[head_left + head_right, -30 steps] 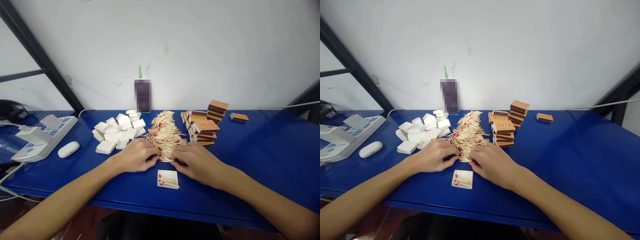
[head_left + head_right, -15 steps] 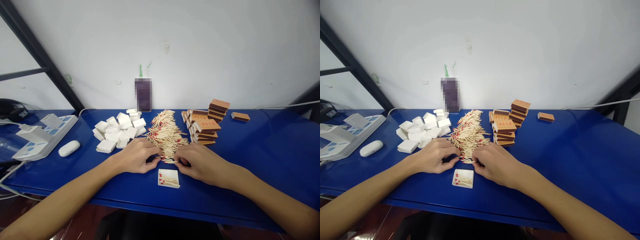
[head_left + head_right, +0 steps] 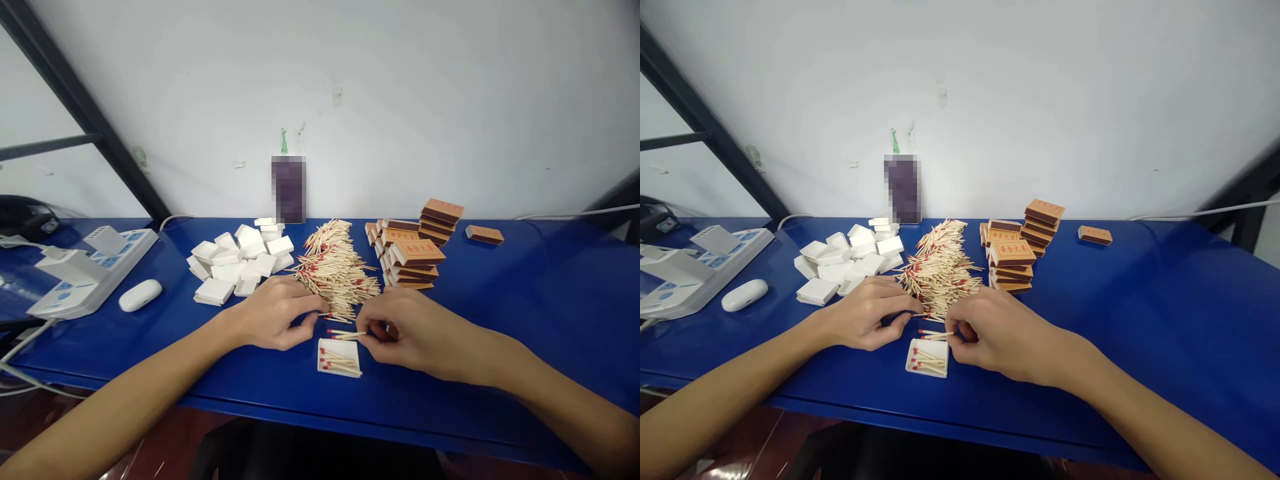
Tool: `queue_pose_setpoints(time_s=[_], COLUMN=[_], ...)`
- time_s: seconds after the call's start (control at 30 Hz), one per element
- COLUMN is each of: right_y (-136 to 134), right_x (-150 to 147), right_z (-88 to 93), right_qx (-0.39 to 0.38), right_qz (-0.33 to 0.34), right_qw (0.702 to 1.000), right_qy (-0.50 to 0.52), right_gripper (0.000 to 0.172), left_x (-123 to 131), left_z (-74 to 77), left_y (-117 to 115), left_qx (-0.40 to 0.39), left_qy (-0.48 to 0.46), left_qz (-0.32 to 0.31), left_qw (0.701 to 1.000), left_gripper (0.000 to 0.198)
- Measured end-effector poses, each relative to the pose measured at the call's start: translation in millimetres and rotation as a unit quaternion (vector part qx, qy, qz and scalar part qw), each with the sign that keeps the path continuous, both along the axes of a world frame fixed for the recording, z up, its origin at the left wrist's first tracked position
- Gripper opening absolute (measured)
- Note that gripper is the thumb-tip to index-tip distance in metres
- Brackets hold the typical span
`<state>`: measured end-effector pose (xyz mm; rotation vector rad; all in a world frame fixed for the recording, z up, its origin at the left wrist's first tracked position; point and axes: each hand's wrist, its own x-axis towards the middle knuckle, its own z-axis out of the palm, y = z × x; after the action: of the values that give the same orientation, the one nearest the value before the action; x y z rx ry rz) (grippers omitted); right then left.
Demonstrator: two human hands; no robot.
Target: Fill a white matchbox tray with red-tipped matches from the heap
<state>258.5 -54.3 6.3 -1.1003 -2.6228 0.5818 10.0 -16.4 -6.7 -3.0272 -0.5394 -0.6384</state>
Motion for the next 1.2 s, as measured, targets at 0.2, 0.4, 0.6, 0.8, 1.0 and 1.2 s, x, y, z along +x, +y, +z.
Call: queue_pose_setpoints(time_s=[0.2, 0.4, 0.6, 0.8, 1.0, 1.2], right_y=[-9, -9, -10, -12, -12, -11], right_x=[-9, -16, -15, -16, -8, -6], right_z=[2.9, -4.7, -2.1, 2.4, 9.4, 11.7], right_qx=[-0.052, -0.053, -0.049, -0.054, -0.054, -0.05], right_qz=[0.008, 0.009, 0.023, 0.036, 0.012, 0.022], right_qw=[0.999, 0.998, 0.999, 0.998, 0.998, 0.997], right_qy=[-0.01, -0.01, 0.002, 0.006, 0.035, 0.048], right_gripper=[0.013, 0.014, 0.014, 0.009, 0.005, 0.007], left_x=[-1, -1, 5, 6, 3, 3], left_z=[2.2, 2.9, 0.0, -3.5, -3.3, -3.5], left_y=[-3, -7, -11, -12, -9, -8], left_qx=[-0.026, -0.074, -0.053, -0.049, -0.07, -0.073], left_qy=[0.023, 0.046, 0.07, 0.065, 0.04, 0.012], left_qz=[-0.03, -0.068, -0.063, -0.058, -0.038, -0.029], left_qw=[0.999, 0.994, 0.994, 0.995, 0.996, 0.997], left_gripper=[0.021, 0.023, 0.031, 0.028, 0.026, 0.028])
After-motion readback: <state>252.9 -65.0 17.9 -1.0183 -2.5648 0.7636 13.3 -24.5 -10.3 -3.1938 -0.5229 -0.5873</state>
